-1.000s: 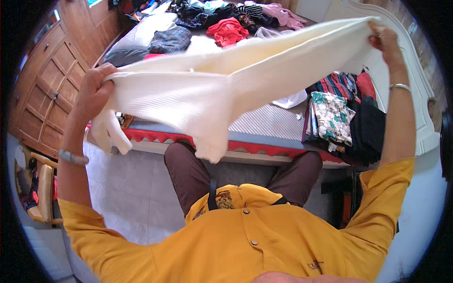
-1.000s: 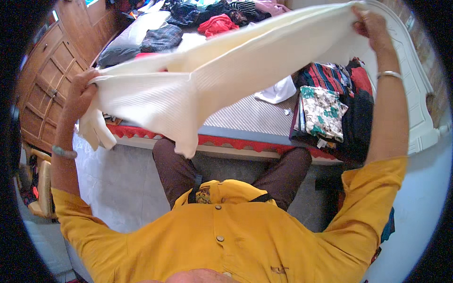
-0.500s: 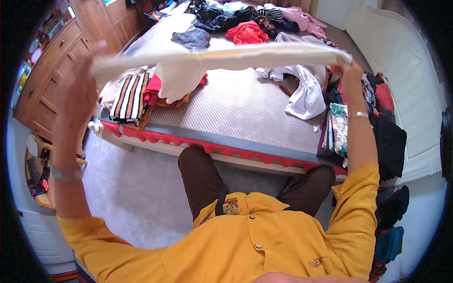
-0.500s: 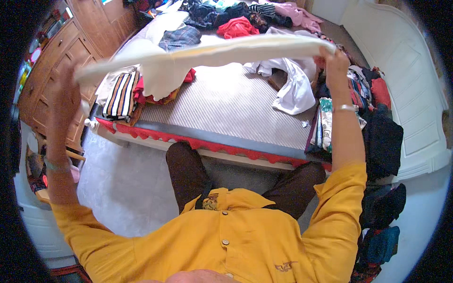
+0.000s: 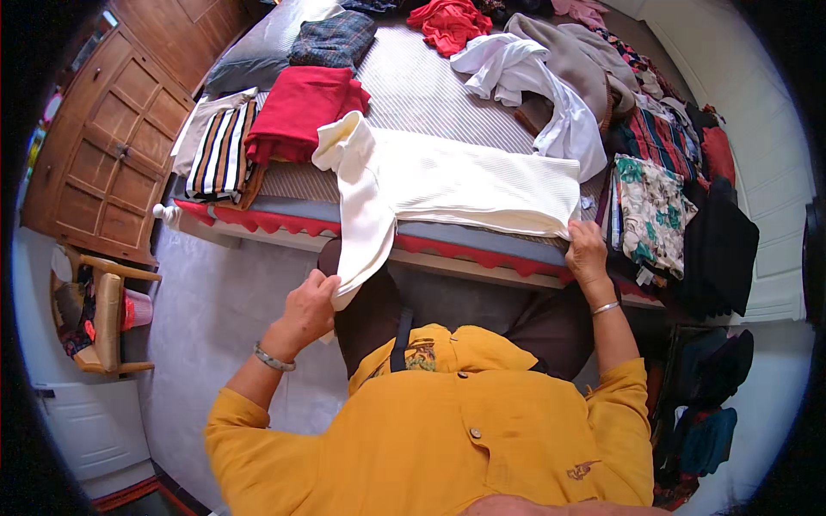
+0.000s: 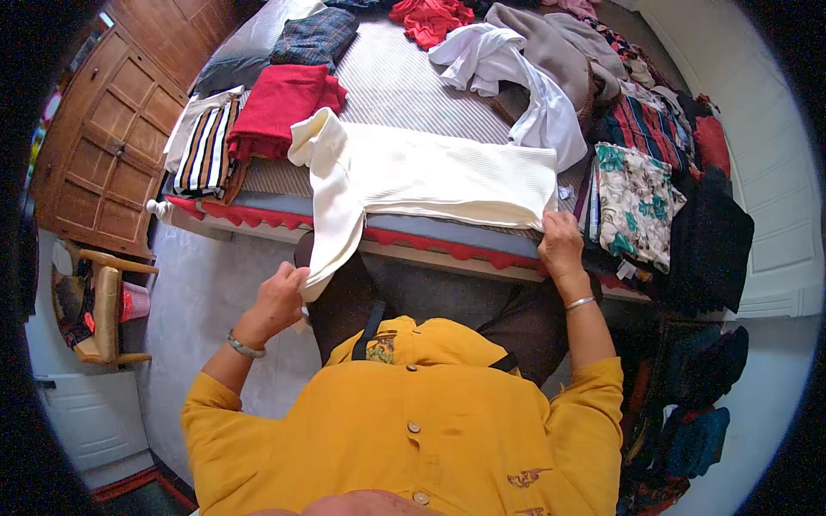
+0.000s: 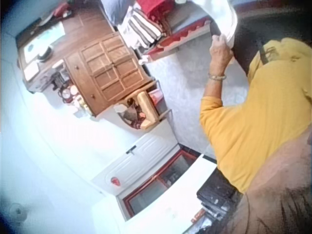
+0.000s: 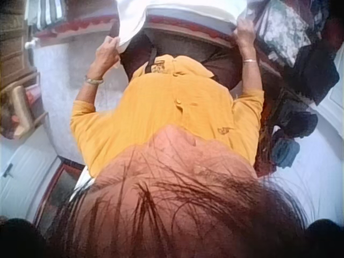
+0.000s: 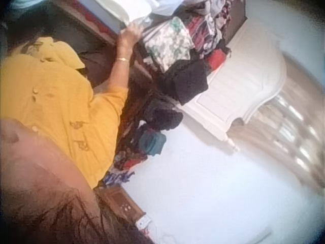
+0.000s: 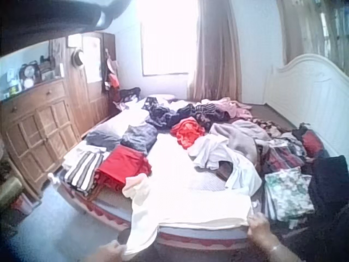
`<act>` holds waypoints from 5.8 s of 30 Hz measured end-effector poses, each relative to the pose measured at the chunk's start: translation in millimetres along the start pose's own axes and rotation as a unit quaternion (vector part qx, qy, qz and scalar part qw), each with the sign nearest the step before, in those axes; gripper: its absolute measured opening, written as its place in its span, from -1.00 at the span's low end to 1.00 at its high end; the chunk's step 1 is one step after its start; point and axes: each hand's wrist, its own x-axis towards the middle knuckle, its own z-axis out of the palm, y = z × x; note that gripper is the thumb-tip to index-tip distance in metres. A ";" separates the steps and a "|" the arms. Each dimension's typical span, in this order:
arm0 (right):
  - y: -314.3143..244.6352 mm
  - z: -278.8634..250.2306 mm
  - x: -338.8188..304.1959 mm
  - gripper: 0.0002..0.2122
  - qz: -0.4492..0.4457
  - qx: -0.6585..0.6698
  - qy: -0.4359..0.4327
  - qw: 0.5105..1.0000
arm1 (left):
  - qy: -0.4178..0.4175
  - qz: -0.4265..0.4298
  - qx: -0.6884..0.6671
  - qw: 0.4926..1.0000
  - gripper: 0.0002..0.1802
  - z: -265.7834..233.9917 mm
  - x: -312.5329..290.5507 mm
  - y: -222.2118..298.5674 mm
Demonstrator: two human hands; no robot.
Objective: Folding a white long-sleeved ribbed shirt on a bed.
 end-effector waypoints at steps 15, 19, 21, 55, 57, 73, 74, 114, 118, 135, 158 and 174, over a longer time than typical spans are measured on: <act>2.5 -14.4 -4.1 -0.71 0.082 0.062 -0.038 0.994 | -0.075 -0.016 -0.016 0.997 -0.63 -11.0 -19.3 10.1; -17.1 -22.5 4.1 -0.67 0.022 0.025 0.040 0.999 | -0.052 -0.007 -0.033 0.998 -0.59 -10.1 -18.8 9.2; -17.4 -14.6 -0.7 -0.69 -0.021 0.043 0.026 0.999 | -0.052 -0.001 -0.032 0.998 -0.57 -9.3 -20.0 7.9; 3.0 74.3 54.9 -0.55 0.118 -0.006 -0.107 0.987 | -0.271 -0.007 -0.128 0.954 -0.37 4.0 -27.7 46.4; -32.8 64.0 67.3 -0.55 0.135 -0.030 -0.100 0.985 | -0.303 0.045 -0.164 0.938 -0.31 11.6 -23.2 40.0; -64.7 68.7 62.3 -0.56 0.146 -0.062 -0.156 0.975 | 0.158 -0.316 -0.295 0.888 -0.35 21.2 170.7 -48.8; -63.8 69.1 61.8 -0.56 0.144 -0.067 -0.153 0.975 | 0.158 -0.316 -0.295 0.888 -0.35 24.0 176.4 -53.6; -60.7 71.6 61.3 -0.57 0.142 -0.088 -0.142 0.976 | 0.209 -0.374 -0.583 0.690 -0.51 36.5 228.5 -132.6; -71.1 69.2 63.4 -0.57 0.135 -0.072 -0.136 0.979 | 0.208 -0.284 -0.423 0.835 -0.67 36.0 208.8 -136.9; -67.8 66.1 64.7 -0.58 0.142 -0.070 -0.128 0.979 | 0.412 -0.173 -0.537 0.716 -0.83 -0.4 228.6 -118.6; -69.2 62.2 64.3 -0.58 0.135 -0.075 -0.103 0.983 | -0.097 -0.003 0.212 0.972 -0.70 -44.9 284.4 -80.2; -63.2 70.3 63.8 -0.58 0.149 -0.084 -0.136 0.976 | 0.287 0.103 -0.078 0.949 -0.46 33.7 130.9 -51.3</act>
